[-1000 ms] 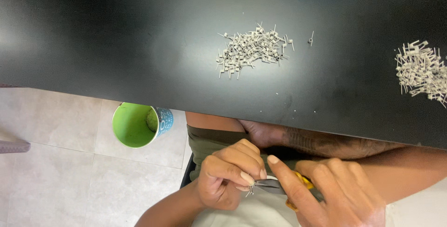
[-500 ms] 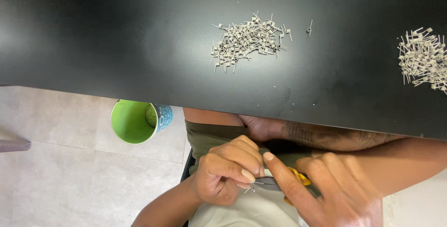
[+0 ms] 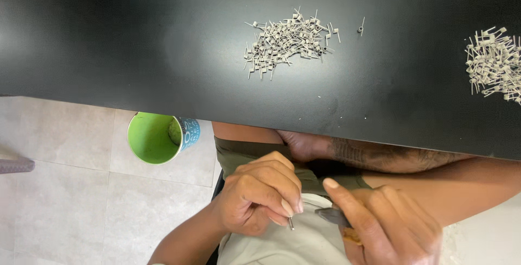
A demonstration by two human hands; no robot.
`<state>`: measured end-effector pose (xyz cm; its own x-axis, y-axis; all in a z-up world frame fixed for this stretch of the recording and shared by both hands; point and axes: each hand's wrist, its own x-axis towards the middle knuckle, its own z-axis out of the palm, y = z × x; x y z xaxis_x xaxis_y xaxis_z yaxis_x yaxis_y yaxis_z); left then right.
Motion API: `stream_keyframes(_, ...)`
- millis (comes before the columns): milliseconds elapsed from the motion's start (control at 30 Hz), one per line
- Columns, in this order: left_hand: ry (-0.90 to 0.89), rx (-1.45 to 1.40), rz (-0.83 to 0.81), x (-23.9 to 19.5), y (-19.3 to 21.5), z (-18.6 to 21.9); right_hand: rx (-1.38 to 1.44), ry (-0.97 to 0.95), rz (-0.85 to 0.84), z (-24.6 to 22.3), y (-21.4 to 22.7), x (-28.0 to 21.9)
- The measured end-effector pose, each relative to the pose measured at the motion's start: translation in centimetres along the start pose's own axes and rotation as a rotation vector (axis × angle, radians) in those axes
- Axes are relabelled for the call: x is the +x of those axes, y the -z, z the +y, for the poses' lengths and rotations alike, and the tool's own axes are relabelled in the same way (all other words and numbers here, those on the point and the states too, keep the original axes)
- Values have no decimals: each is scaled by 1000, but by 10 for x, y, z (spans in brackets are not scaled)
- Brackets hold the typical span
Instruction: The person sits at a table and repeatedly picks up small metal pins, uses pliers to trim the ends, and places the trimmed pieces into a pile on the table.
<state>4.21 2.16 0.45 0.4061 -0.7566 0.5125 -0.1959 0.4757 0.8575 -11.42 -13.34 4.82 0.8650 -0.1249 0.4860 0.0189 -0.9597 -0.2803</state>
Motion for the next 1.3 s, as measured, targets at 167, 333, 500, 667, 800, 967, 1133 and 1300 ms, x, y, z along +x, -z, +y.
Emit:
stream_keyframes(167, -149, 144, -84, 1, 11, -4, 58, -22, 10, -10, -7, -3)
stream_keyframes(333, -223, 251, -58, 6, 11, 0, 81, -97, -23, -17, -10, -10)
stream_keyframes(500, -205, 282, -73, 3, 13, 0, 60, -72, -91, -14, -10, -17)
stream_keyframes(667, -218, 277, -74, 4, 12, -2, 54, -61, -66, -15, -12, -16)
stream_keyframes(800, -212, 265, -72, 4, 12, -3, 62, -28, -44, -13, -13, -14)
stream_keyframes(967, -40, 9, -96, 8, 14, -1, 54, -2, -49, -14, -12, -12)
stream_keyframes(1133, 24, -111, -129, 14, 20, 7, 22, -20, -53, -18, -7, -2)
stream_keyframes(1300, 78, -162, -243, 12, 28, 9, 48, 69, -147, -11, 3, 9)
